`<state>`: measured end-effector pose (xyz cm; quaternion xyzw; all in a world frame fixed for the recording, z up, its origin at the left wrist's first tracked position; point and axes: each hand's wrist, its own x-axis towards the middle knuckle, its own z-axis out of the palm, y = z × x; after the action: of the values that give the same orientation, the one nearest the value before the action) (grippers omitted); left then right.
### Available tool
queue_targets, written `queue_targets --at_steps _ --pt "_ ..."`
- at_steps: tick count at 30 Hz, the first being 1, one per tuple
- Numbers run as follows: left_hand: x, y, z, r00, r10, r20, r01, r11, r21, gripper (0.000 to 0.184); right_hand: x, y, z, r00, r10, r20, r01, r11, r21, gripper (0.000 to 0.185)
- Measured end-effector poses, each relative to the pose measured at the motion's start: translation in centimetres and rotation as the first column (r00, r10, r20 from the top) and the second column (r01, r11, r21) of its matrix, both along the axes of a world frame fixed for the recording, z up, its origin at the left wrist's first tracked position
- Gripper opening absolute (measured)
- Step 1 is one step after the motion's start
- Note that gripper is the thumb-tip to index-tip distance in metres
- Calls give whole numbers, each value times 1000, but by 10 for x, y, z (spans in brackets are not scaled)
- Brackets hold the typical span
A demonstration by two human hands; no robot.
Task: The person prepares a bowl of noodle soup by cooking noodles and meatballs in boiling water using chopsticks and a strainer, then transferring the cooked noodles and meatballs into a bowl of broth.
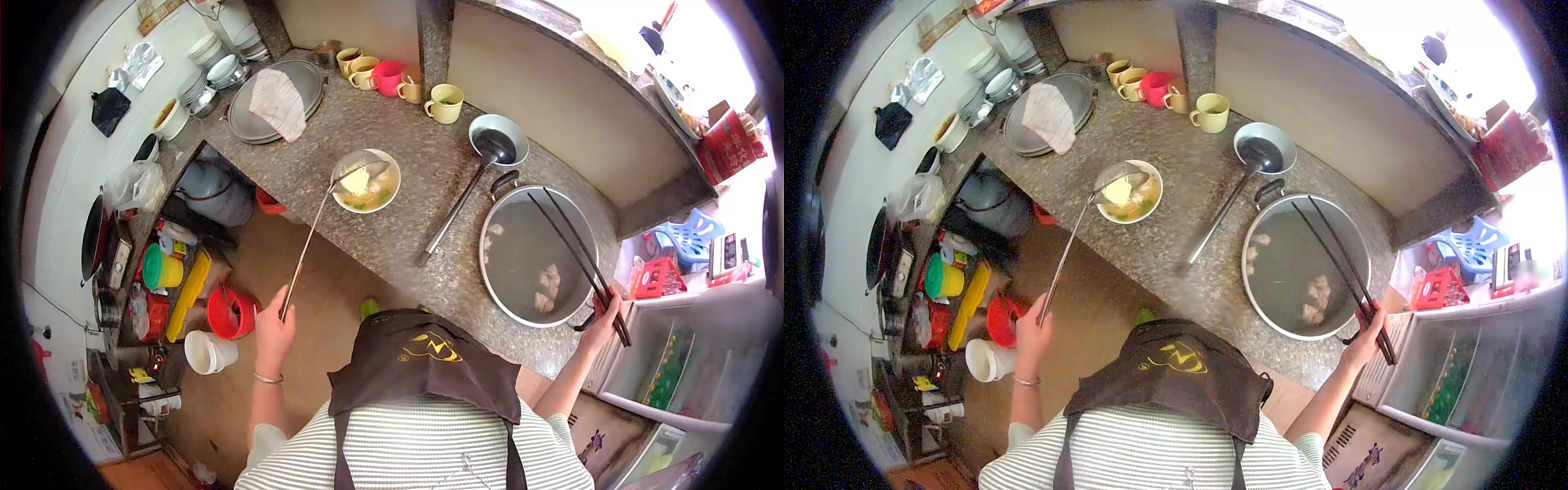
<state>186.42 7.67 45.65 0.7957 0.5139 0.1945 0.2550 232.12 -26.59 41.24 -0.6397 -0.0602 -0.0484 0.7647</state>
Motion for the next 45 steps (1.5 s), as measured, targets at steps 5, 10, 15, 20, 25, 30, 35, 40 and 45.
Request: queue_targets --at_steps 5,10,15,20,25,30,35,40,45 --pt "8 -3 4 998 61 -26 -60 997 45 38 0 11 2 999 -34 20 36 998 -54 29" --pt "9 5 -3 1000 24 13 -24 999 36 39 17 -14 -8 998 49 31 -40 971 -234 26" --pt "31 -1 2 978 -75 195 78 997 -7 40 -10 -12 22 964 250 -94 -267 884 -384 24" --pt "72 -6 -15 915 -164 368 231 962 -146 39 0 54 -51 852 507 -130 -469 630 -619 18" --pt "112 -19 0 884 -211 417 367 865 -341 40 65 81 -123 882 472 -9 -358 656 -664 11" --pt "110 -22 -4 889 -257 379 401 836 -374 39 104 15 -130 957 206 206 54 569 -820 11" --pt "97 -29 -16 915 -254 313 368 844 -390 39 46 -10 -82 970 185 -158 -230 493 -839 15" --pt "123 -36 -20 896 -276 347 416 795 -442 39 13 20 -127 942 304 -145 -326 714 -620 15" --pt "154 -32 -11 843 -405 355 529 746 -405 38 56 22 -135 962 230 148 -27 619 -785 11"
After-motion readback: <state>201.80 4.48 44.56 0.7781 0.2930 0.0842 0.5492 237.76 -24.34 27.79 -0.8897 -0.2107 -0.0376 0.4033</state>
